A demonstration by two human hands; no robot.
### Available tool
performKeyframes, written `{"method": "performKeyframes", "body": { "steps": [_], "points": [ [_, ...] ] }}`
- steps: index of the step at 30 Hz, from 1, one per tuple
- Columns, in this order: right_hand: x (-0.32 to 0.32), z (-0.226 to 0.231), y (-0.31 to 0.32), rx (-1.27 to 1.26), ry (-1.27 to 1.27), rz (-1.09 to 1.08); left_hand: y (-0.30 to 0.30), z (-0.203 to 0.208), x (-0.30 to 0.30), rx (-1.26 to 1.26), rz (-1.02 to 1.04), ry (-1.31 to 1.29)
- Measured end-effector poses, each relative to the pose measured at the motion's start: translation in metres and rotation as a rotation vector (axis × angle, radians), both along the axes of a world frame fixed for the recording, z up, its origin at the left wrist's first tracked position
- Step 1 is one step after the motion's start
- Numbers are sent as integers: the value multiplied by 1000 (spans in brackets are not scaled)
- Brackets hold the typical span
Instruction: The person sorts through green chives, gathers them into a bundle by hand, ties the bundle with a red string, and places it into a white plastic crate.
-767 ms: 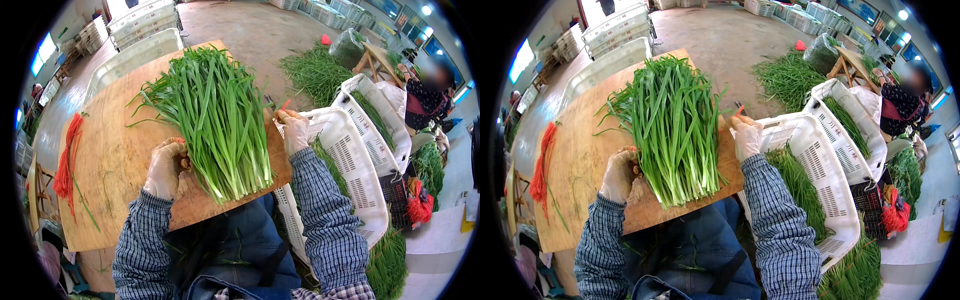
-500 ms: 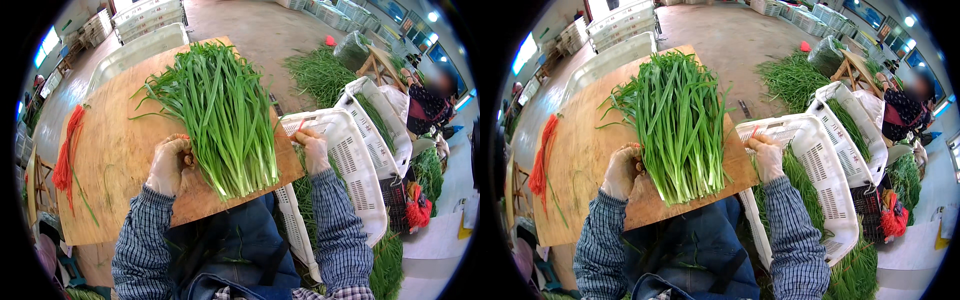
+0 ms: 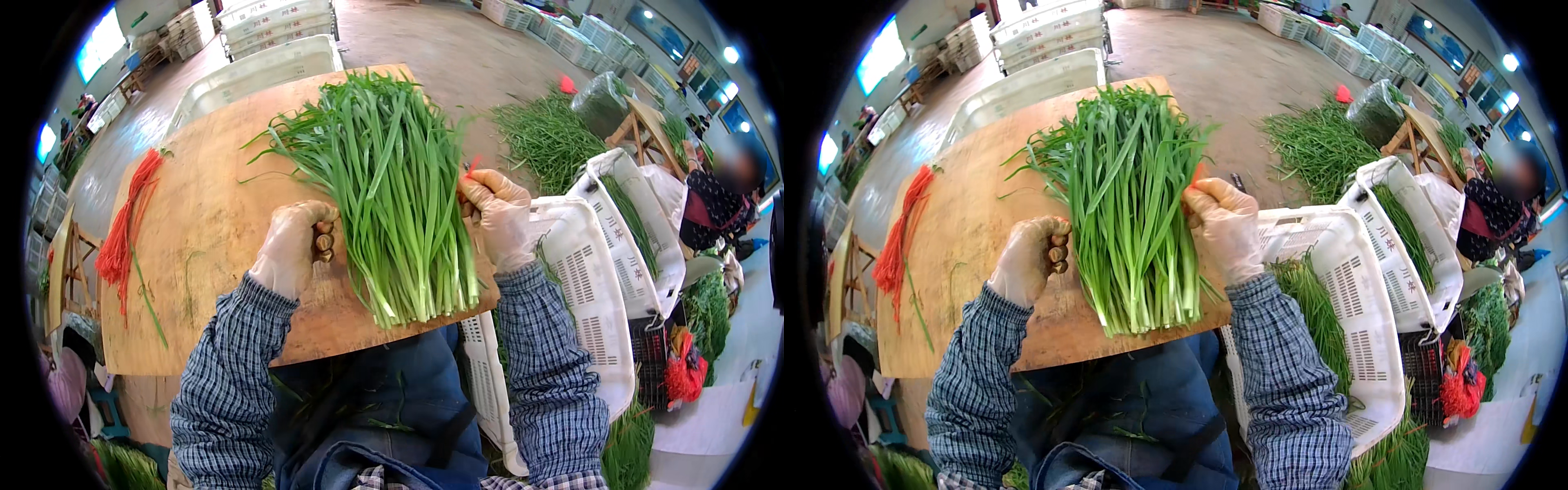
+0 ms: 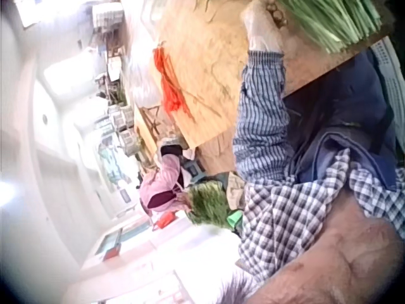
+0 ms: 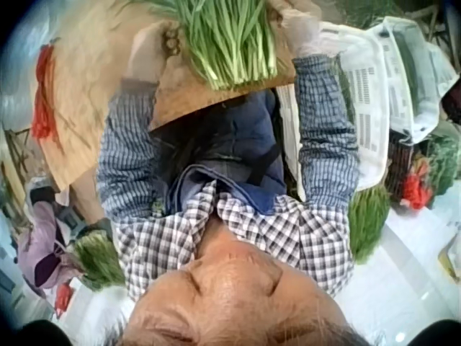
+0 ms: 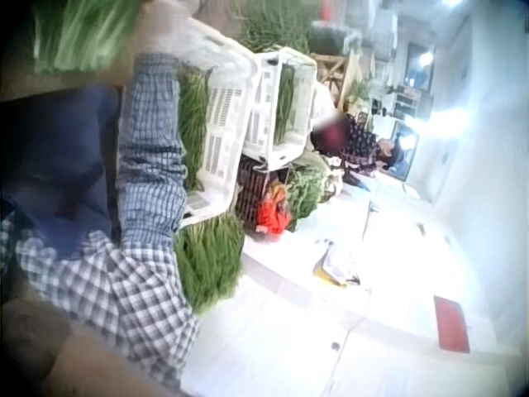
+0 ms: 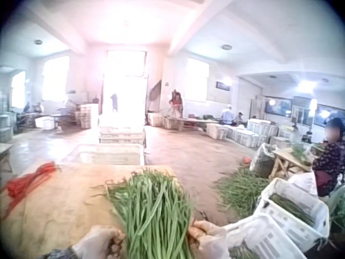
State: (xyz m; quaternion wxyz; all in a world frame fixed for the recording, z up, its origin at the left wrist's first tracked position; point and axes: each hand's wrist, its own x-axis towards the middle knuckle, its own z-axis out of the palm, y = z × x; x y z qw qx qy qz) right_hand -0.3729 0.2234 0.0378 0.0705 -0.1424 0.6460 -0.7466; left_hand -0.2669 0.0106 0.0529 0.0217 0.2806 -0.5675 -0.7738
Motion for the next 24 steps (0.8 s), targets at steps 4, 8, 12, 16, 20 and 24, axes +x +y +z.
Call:
{"method": "performKeyframes", "body": {
  "steps": [4, 8, 12, 16, 20, 24],
  "points": [
    [15, -11, -28, 181, 389, -53, 0, 9, -5, -255, 27, 30],
    [33, -33, -60, 315, 846, -228, 4, 11, -9, -724, 52, 95],
    [51, -30, -86, 460, 970, -340, -7, -5, -18, -2085, -256, 107],
    [48, -32, -85, 461, 1054, -405, 26, 0, -22, -1499, 117, -141],
    [50, -25, -77, 306, 1138, -222, 26, 1, -8, -1546, 185, -237],
    [44, -11, -83, 267, 1303, -80, 21, -2, -8, -1450, 228, -249]
  ]
}}
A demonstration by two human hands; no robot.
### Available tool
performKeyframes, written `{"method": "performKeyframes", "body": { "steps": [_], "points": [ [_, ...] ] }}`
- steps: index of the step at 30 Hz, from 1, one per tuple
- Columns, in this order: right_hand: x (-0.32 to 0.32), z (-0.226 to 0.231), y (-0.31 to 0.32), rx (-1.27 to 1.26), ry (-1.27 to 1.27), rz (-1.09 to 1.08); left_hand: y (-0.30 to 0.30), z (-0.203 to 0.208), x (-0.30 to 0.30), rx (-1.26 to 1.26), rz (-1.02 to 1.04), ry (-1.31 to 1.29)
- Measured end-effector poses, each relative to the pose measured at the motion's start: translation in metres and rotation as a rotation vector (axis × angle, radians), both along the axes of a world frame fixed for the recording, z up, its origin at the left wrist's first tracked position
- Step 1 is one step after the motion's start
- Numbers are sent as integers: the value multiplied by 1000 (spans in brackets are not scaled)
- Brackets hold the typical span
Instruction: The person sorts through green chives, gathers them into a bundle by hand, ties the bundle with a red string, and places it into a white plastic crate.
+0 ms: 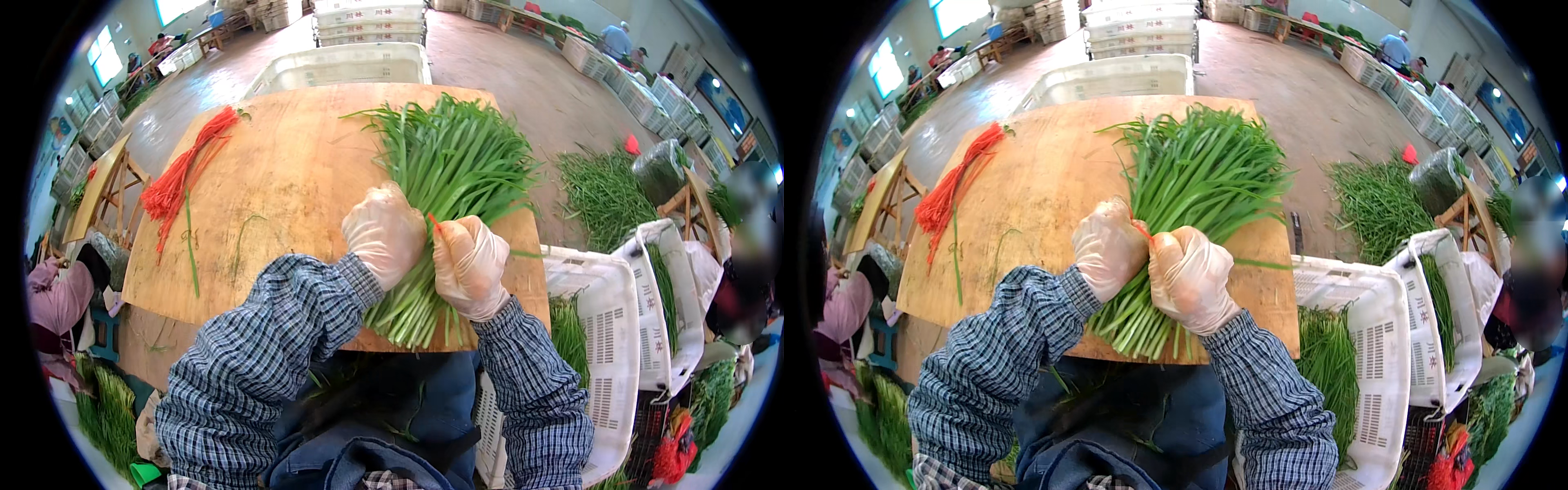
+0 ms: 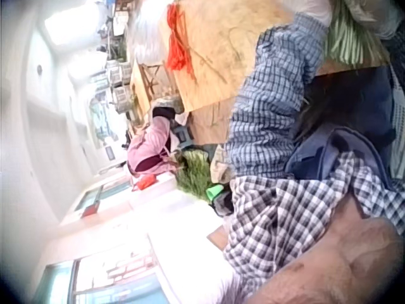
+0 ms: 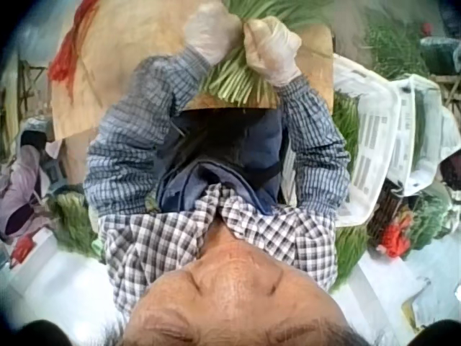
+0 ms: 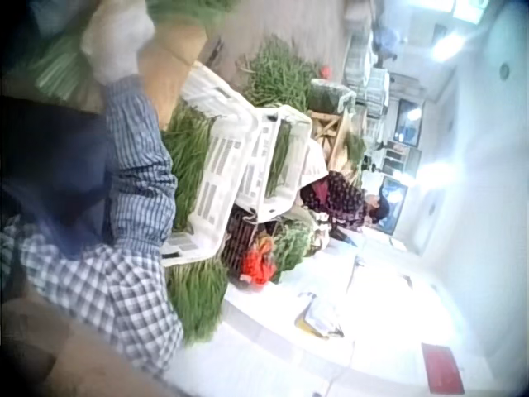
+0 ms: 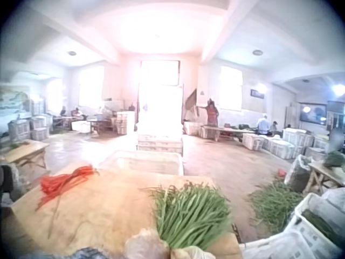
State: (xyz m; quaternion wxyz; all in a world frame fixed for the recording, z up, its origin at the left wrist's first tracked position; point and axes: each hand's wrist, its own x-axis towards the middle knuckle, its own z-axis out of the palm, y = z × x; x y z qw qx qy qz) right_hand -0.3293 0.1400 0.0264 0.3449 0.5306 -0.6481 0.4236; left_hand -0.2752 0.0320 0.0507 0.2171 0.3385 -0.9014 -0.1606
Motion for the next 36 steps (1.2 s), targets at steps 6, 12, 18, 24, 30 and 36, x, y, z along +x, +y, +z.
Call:
{"method": "performKeyframes", "body": {
  "steps": [6, 12, 18, 24, 30, 36],
  "points": [
    [8, -20, -21, -97, 62, -73, -26, -4, 3, 436, -129, 144],
    [10, -14, -25, -96, -162, 32, -12, -12, 8, 276, -47, 201],
    [8, 13, -33, 21, -516, 195, -9, -9, 12, 227, -117, 188],
    [0, 15, -61, 310, -609, 168, -56, -45, 12, 801, -353, 462],
    [4, 22, -77, 608, -435, 32, -81, -46, 24, 1044, -328, 402],
    [3, 25, -80, 765, -382, -50, -93, -39, 29, 1315, -185, 373]
  ]
}}
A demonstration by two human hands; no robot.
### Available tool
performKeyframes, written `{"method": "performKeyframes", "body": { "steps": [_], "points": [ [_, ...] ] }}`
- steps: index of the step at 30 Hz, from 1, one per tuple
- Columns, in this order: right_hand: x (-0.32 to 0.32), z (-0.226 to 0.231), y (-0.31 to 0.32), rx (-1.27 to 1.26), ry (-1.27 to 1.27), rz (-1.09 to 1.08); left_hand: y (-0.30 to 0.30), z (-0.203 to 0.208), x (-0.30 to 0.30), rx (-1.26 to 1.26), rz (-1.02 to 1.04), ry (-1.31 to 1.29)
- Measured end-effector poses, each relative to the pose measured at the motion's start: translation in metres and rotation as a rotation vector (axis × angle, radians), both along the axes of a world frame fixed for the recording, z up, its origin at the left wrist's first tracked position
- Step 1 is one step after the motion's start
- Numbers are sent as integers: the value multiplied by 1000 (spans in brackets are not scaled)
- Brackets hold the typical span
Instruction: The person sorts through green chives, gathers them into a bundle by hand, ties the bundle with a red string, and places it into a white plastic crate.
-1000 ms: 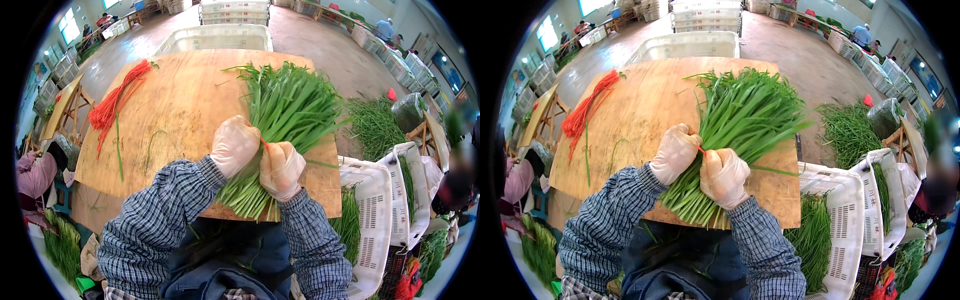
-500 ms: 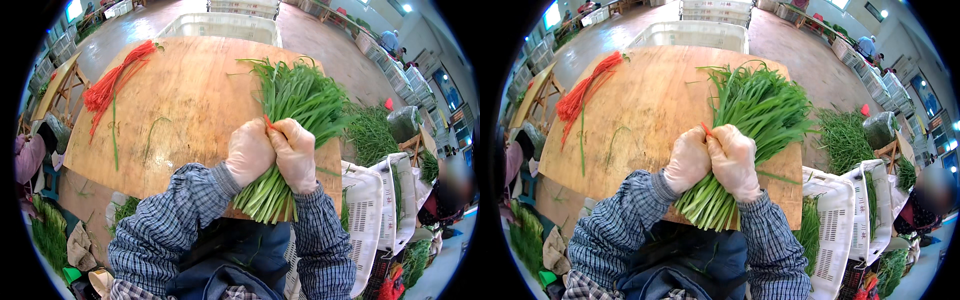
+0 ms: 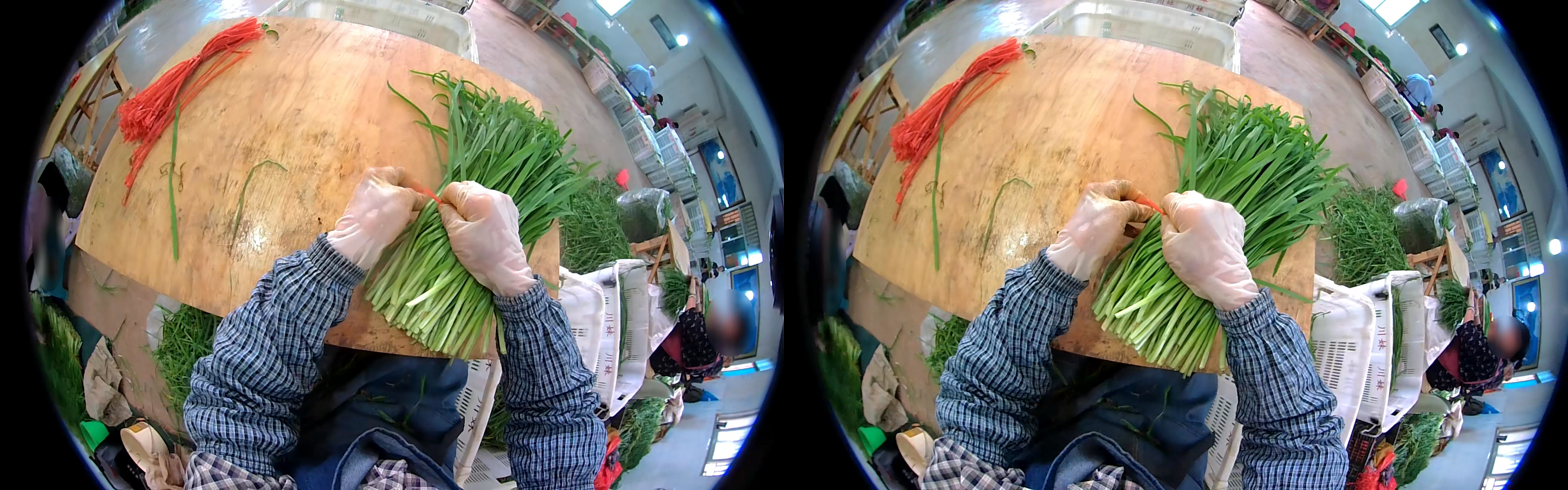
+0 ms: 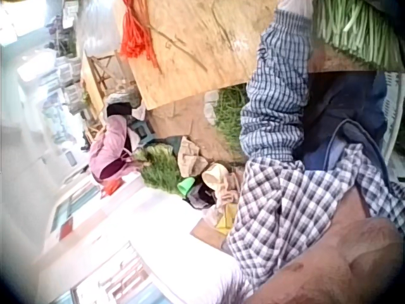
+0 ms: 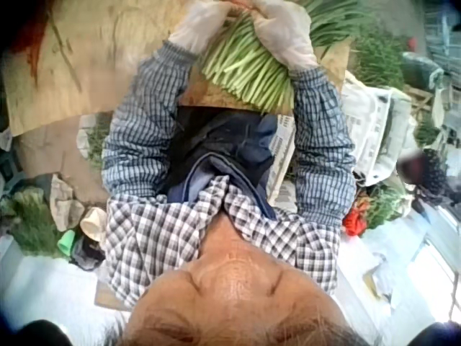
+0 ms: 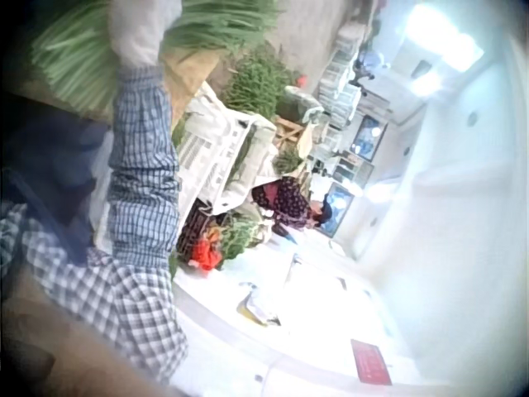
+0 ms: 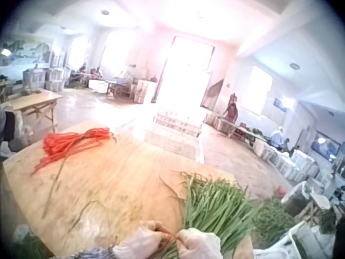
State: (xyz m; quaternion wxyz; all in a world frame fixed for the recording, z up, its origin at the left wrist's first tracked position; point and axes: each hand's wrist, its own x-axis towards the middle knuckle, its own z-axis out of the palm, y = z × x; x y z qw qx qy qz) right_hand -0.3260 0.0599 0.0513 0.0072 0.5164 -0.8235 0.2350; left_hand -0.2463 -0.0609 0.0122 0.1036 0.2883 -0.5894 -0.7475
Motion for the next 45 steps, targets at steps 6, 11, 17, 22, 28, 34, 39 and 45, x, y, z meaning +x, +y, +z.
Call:
{"method": "performKeyframes", "body": {
  "steps": [6, 11, 17, 22, 28, 34, 39, 45],
  "points": [
    [3, 6, -7, 170, 84, -21, 4, -4, 0, 344, 121, 84],
    [6, 9, -8, 188, 121, -31, 8, -8, -3, 381, 176, 116],
    [6, 8, -10, 246, 159, -30, 12, -10, -5, 292, 211, 136],
    [6, 7, -9, 225, 158, -5, 14, -7, -5, 157, 230, 128],
    [5, 11, -5, 228, 145, -17, 16, -3, -6, -50, 221, 104],
    [7, 12, -8, 277, 120, -28, 15, -2, -4, -54, 199, 116],
    [8, 12, -7, 256, 136, -41, 18, -12, -7, -261, 217, 150],
    [10, 11, -7, 245, 152, -65, 22, -16, 0, 119, 204, 277]
  ]
}}
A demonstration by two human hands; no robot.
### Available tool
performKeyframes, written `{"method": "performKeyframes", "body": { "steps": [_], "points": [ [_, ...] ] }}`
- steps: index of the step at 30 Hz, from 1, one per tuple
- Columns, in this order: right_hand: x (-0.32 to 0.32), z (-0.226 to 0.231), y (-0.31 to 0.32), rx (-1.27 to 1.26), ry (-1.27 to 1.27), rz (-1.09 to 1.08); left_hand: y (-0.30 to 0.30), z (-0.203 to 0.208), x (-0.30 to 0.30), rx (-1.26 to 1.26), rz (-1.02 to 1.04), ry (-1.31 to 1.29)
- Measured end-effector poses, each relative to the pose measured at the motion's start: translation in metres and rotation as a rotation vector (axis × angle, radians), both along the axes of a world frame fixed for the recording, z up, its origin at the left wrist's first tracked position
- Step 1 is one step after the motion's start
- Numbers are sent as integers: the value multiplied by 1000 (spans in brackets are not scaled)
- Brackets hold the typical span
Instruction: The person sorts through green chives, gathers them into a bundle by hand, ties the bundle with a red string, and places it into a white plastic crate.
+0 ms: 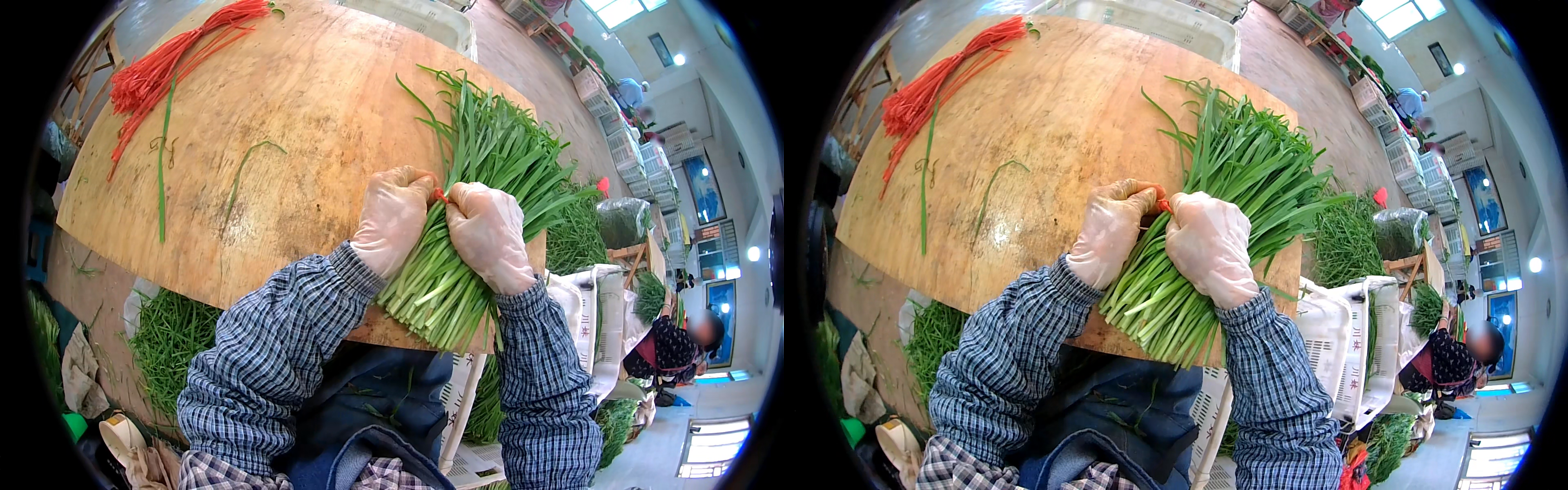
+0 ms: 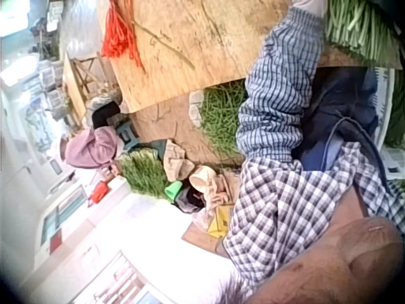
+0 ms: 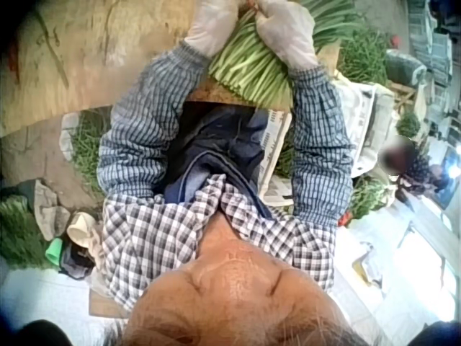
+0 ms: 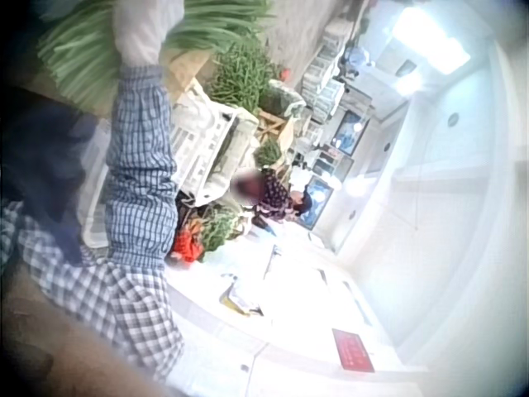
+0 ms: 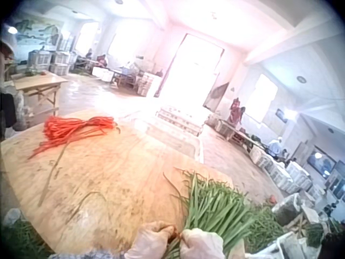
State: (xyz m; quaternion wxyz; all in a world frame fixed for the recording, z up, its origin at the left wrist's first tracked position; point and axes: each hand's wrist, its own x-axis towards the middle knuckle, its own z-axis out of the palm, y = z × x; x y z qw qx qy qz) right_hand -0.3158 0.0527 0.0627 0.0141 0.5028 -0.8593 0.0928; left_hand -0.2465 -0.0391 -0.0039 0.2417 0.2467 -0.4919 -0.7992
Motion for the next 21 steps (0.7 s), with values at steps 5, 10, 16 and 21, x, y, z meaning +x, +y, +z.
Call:
{"method": "performKeyframes", "body": {
  "steps": [5, 10, 16, 21],
  "points": [
    [-1, -5, 0, -53, 22, -5, 3, -1, -1, -42, -1, 9],
    [1, -7, -2, -60, 47, -4, 2, -4, 1, -53, -64, 75],
    [0, -10, -1, -101, 46, -16, -10, -5, -3, -337, -162, -46],
    [-2, -10, 2, -103, 17, -9, -15, 5, -3, -836, -104, -204]
  ]
}}
